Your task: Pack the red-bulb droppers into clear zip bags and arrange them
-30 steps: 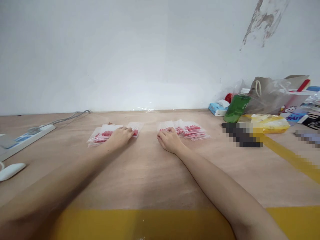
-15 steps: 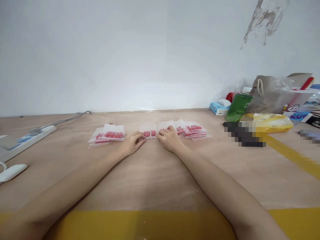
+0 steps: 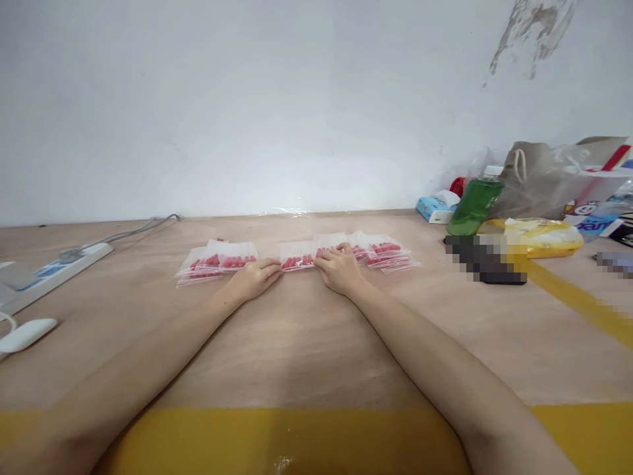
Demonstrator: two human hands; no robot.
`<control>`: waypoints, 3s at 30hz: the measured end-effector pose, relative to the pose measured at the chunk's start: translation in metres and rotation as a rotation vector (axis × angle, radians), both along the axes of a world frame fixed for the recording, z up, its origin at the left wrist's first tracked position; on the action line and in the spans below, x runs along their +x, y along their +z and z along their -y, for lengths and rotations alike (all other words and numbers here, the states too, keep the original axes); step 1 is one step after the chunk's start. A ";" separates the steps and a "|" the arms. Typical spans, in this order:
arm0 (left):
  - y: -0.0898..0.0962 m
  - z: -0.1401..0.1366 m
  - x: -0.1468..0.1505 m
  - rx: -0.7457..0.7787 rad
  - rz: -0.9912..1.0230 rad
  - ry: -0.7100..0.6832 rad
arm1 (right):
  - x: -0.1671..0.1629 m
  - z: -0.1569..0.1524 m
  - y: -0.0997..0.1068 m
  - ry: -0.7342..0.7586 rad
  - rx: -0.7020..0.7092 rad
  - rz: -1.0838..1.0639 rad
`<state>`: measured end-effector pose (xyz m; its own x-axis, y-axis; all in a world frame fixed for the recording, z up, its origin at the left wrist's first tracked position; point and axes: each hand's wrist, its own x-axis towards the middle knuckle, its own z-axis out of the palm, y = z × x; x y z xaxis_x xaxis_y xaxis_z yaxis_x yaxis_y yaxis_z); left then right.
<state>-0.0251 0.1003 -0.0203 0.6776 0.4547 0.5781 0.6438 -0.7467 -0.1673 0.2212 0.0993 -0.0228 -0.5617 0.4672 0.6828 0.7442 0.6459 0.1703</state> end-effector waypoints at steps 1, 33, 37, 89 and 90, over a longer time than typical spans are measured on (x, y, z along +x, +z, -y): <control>0.000 -0.001 0.000 0.025 -0.021 -0.003 | 0.001 0.001 0.000 0.004 0.001 -0.006; 0.007 0.004 0.010 0.217 -0.055 -0.144 | -0.040 0.004 0.006 0.117 0.120 0.113; 0.006 0.003 0.005 0.247 -0.008 -0.107 | -0.032 0.002 0.002 0.073 0.101 0.042; 0.007 0.001 0.009 0.007 -0.083 0.035 | -0.004 0.015 0.006 0.111 0.080 0.151; 0.007 0.000 0.008 -0.010 -0.125 0.048 | -0.002 0.016 0.007 0.100 0.054 0.131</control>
<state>-0.0170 0.1006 -0.0135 0.7212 0.4935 0.4862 0.6534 -0.7177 -0.2409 0.2195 0.0837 -0.0154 -0.6897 0.3692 0.6230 0.6457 0.7028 0.2984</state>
